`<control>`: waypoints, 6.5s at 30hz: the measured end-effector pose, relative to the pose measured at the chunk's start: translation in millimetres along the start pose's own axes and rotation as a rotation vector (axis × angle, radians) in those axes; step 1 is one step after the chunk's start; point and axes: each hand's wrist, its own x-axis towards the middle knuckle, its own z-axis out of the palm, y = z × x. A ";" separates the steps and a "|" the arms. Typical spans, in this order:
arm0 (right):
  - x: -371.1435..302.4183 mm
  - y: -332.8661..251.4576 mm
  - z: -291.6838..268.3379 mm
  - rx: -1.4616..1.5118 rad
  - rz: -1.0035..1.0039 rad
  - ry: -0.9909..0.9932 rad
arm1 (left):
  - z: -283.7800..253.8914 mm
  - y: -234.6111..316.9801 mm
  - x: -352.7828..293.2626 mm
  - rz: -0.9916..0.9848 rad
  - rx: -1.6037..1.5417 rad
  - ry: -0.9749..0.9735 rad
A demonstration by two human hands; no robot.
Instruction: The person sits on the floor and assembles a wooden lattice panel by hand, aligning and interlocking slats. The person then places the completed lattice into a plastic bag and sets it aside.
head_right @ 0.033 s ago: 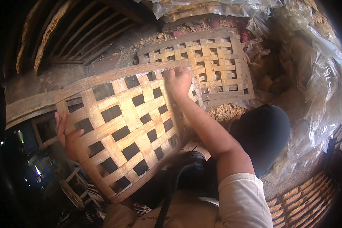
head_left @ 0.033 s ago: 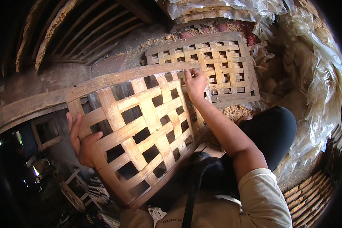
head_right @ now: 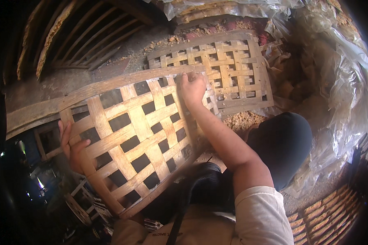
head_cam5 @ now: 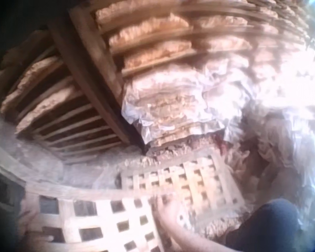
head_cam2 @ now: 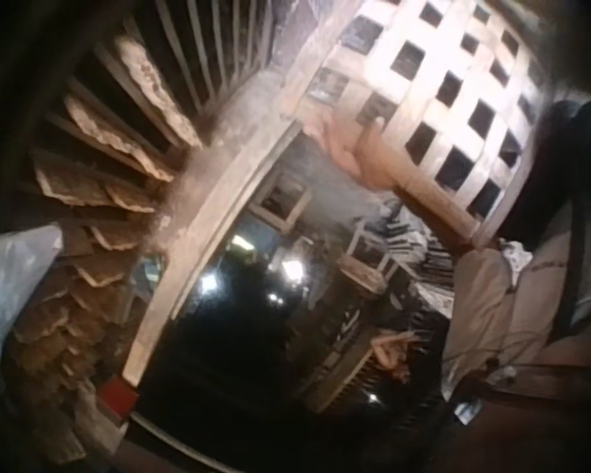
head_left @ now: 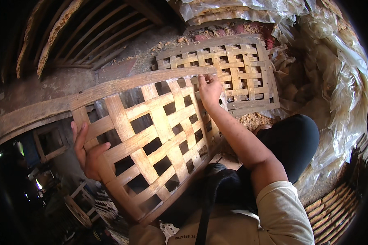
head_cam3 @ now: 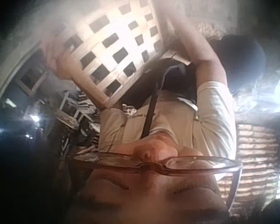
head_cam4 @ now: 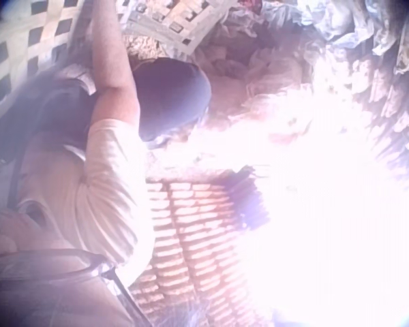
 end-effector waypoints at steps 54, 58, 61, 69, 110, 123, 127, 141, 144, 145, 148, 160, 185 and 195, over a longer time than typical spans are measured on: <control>17.2 -27.7 -13.8 0.309 0.456 -0.425 | 12.1 -4.3 1.3 0.075 -0.265 0.091; 17.0 -33.2 -14.9 0.329 0.532 -0.420 | 11.3 -5.4 3.0 0.074 -0.290 0.077; 15.5 -32.6 -14.2 0.422 0.523 -0.377 | 13.7 -2.2 6.3 0.060 -0.319 0.093; 16.6 -36.8 -16.9 0.371 0.440 -0.516 | 11.5 -1.4 10.0 0.116 -0.294 0.083; 11.3 -48.0 1.4 -0.174 0.506 -0.330 | 21.2 -7.8 -2.9 0.030 -0.367 0.134; 22.1 -23.7 0.3 -0.275 0.029 -0.224 | 15.8 -4.5 4.8 0.075 -0.325 0.118; 3.6 -30.8 -5.5 -0.167 -0.107 -0.106 | 14.3 -0.3 9.3 0.112 -0.300 0.128; 0.5 -96.6 -44.8 0.011 -0.363 -0.222 | 17.0 1.1 15.9 0.086 -0.368 0.149; 10.7 -105.4 -44.7 -0.077 -0.470 -0.344 | 11.1 6.7 22.9 0.112 -0.334 0.130; 13.1 -107.9 -44.7 -0.101 -0.506 -0.340 | 9.7 8.5 25.4 0.124 -0.312 0.123; 17.4 -109.6 -43.3 -0.149 -0.639 -0.323 | 12.6 10.5 24.6 0.088 -0.362 0.143; 18.7 -100.4 -34.4 -0.322 -0.616 -0.362 | 16.1 9.9 18.4 -0.022 -0.375 0.147; -2.6 -81.2 -39.8 -0.210 -0.601 -0.113 | 17.1 6.9 25.1 0.107 -0.363 0.184; -4.1 -89.6 -38.5 -0.041 -0.596 -0.083 | 13.8 9.9 29.3 0.116 -0.383 0.174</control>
